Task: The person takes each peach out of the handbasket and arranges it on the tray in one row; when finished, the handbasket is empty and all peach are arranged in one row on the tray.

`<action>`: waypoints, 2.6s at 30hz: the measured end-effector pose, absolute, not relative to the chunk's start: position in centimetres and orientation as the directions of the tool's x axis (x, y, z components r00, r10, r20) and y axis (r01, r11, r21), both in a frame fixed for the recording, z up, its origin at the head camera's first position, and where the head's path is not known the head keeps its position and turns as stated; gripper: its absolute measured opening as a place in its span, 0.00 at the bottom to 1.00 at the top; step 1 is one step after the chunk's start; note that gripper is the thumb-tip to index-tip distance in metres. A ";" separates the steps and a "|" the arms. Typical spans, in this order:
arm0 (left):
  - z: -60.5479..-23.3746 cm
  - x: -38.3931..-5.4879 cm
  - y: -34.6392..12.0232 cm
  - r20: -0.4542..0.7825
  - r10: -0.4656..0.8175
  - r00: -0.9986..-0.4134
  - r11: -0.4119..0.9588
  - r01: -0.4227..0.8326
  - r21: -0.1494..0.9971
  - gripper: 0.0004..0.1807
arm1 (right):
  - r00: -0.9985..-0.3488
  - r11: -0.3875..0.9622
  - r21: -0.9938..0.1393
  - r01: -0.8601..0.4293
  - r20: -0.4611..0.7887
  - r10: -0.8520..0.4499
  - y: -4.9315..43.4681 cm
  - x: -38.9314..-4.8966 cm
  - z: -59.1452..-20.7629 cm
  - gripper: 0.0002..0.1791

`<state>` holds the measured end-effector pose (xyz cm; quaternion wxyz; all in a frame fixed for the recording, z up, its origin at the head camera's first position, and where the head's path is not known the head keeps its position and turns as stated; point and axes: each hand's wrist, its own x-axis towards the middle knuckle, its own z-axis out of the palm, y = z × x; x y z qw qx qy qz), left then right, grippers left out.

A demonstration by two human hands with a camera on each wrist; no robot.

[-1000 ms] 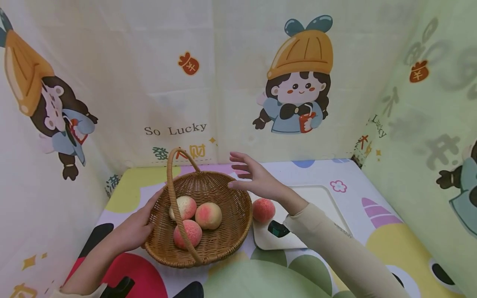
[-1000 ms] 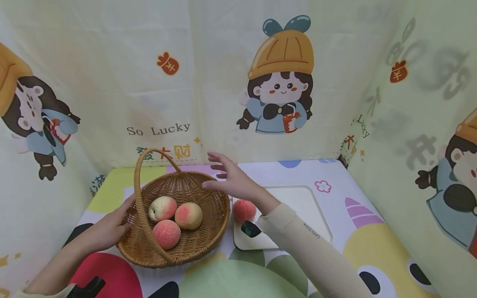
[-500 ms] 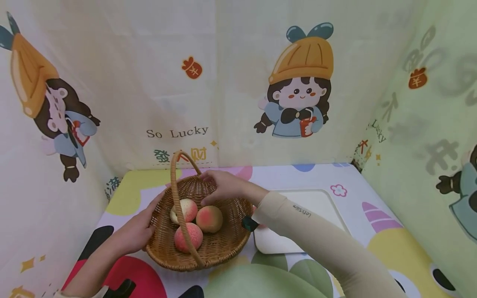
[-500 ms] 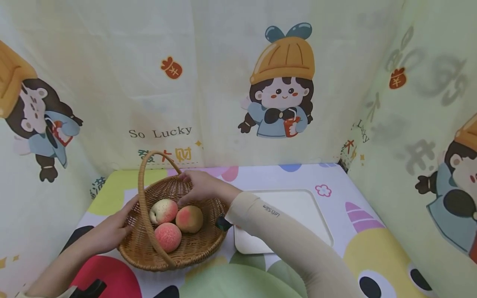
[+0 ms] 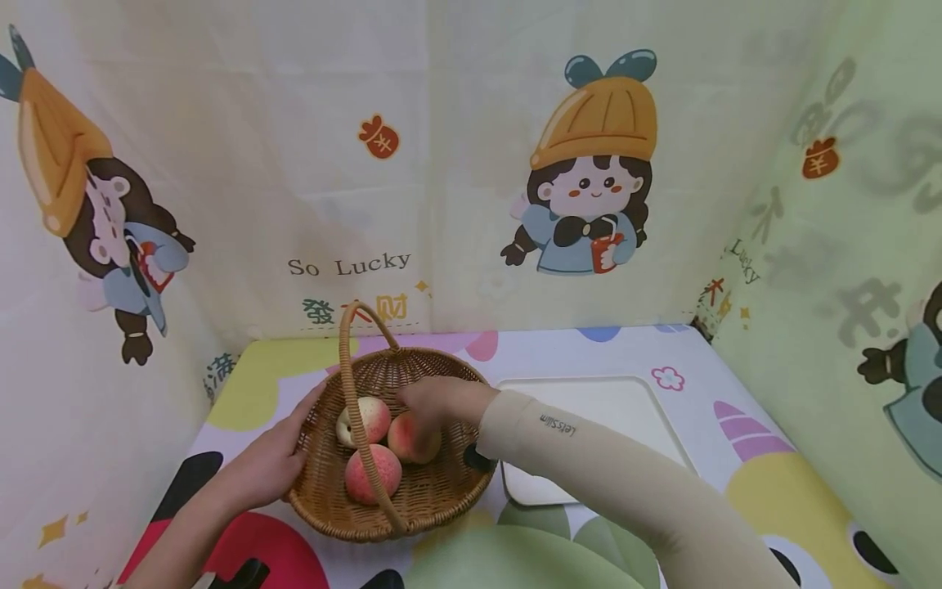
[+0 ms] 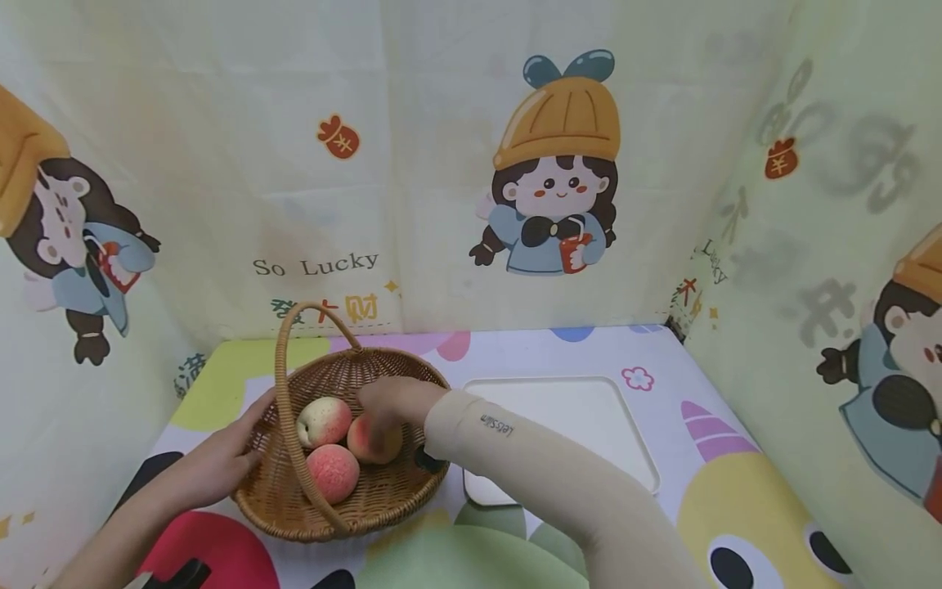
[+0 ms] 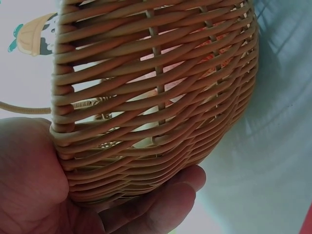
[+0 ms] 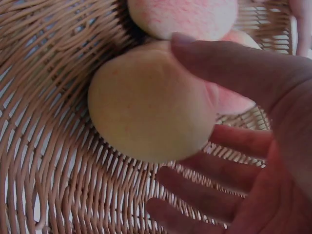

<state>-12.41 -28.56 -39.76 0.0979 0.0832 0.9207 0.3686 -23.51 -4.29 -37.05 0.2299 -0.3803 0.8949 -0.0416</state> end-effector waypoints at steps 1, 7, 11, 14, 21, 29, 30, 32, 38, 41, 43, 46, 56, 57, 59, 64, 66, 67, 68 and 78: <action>-39.8 -12.4 -28.6 -0.113 0.226 -0.967 0.719 0.087 0.690 0.45 | -0.605 0.710 -0.213 -0.671 -0.395 -0.691 -4.5 -23.3 -37.2 0.30; -39.9 -12.1 -28.4 -0.120 0.218 -0.968 0.710 0.073 0.700 0.45 | -0.633 0.699 -0.029 -0.715 -0.398 -0.664 -5.3 -22.3 -38.0 0.22; -39.9 -12.0 -28.3 -0.120 0.218 -0.969 0.706 0.071 0.705 0.46 | -0.634 0.665 0.051 -0.745 -0.363 -0.683 -5.3 -22.3 -38.2 0.15; -40.0 -12.1 -28.4 -0.106 0.227 -0.968 0.718 0.093 0.690 0.45 | -0.634 0.659 0.053 -0.750 -0.342 -0.694 -4.9 -22.6 -37.5 0.14; -39.9 -12.3 -28.6 -0.094 0.231 -0.968 0.722 0.106 0.684 0.47 | -0.644 0.688 -0.099 -0.719 -0.277 -0.713 -3.2 -24.0 -34.6 0.20; -39.9 -12.2 -28.5 -0.075 0.233 -0.970 0.743 0.128 0.657 0.44 | -0.614 0.613 -0.453 -0.647 -0.167 -0.771 1.7 -24.8 -31.5 0.35; -39.8 -12.2 -28.5 -0.088 0.232 -0.969 0.737 0.116 0.666 0.44 | -0.617 0.596 -0.507 -0.622 -0.151 -0.773 2.6 -24.9 -31.2 0.35; -39.8 -12.2 -28.4 -0.108 0.229 -0.967 0.725 0.095 0.682 0.45 | -0.630 0.562 -0.595 -0.575 -0.115 -0.768 4.3 -25.1 -30.7 0.36; -39.6 -12.2 -28.4 -0.079 0.231 -0.970 0.741 0.123 0.661 0.44 | -0.705 0.480 -0.756 -0.445 -0.035 -0.708 9.9 -25.8 -29.8 0.37; -39.6 -12.2 -28.5 -0.060 0.233 -0.971 0.751 0.140 0.645 0.44 | -0.746 0.493 -0.771 -0.402 -0.036 -0.665 12.5 -26.1 -30.2 0.38; -39.6 -12.1 -28.5 -0.068 0.229 -0.971 0.753 0.133 0.645 0.45 | -0.766 0.508 -0.776 -0.374 -0.050 -0.641 14.1 -26.2 -30.7 0.38; -39.6 -12.2 -28.6 -0.092 0.227 -0.970 0.744 0.111 0.659 0.45 | -0.784 0.531 -0.771 -0.352 -0.067 -0.617 16.3 -26.2 -31.8 0.38; -39.7 -12.0 -28.4 -0.128 0.212 -0.969 0.704 0.061 0.707 0.46 | -0.813 0.603 -0.736 -0.308 -0.125 -0.568 21.7 -26.4 -36.9 0.35; -39.7 -11.9 -28.4 -0.135 0.209 -0.969 0.698 0.050 0.714 0.47 | -0.814 0.610 -0.733 -0.300 -0.136 -0.564 22.0 -26.4 -37.5 0.35; -39.7 -11.9 -28.4 -0.147 0.203 -0.968 0.689 0.035 0.724 0.47 | -0.815 0.623 -0.728 -0.286 -0.157 -0.558 22.7 -26.3 -38.7 0.35; -39.7 -11.8 -28.3 -0.145 0.200 -0.969 0.694 0.036 0.719 0.47 | -0.823 0.657 -0.695 -0.291 -0.168 -0.543 23.9 -25.8 -41.5 0.34; -39.7 -11.8 -28.3 -0.142 0.199 -0.970 0.696 0.038 0.717 0.47 | -0.820 0.653 -0.693 -0.305 -0.157 -0.550 24.1 -25.6 -42.3 0.33; -39.7 -11.8 -28.3 -0.142 0.200 -0.970 0.694 0.038 0.719 0.47 | -0.817 0.648 -0.694 -0.313 -0.151 -0.556 24.1 -25.6 -42.6 0.34; -39.7 -11.8 -28.3 -0.141 0.201 -0.969 0.693 0.040 0.720 0.47 | -0.812 0.639 -0.699 -0.321 -0.144 -0.566 24.1 -25.5 -42.9 0.34; -39.9 -11.7 -28.2 -0.161 0.193 -0.968 0.680 0.013 0.733 0.47 | -0.809 0.661 -0.667 -0.344 -0.147 -0.569 23.1 -25.0 -43.2 0.35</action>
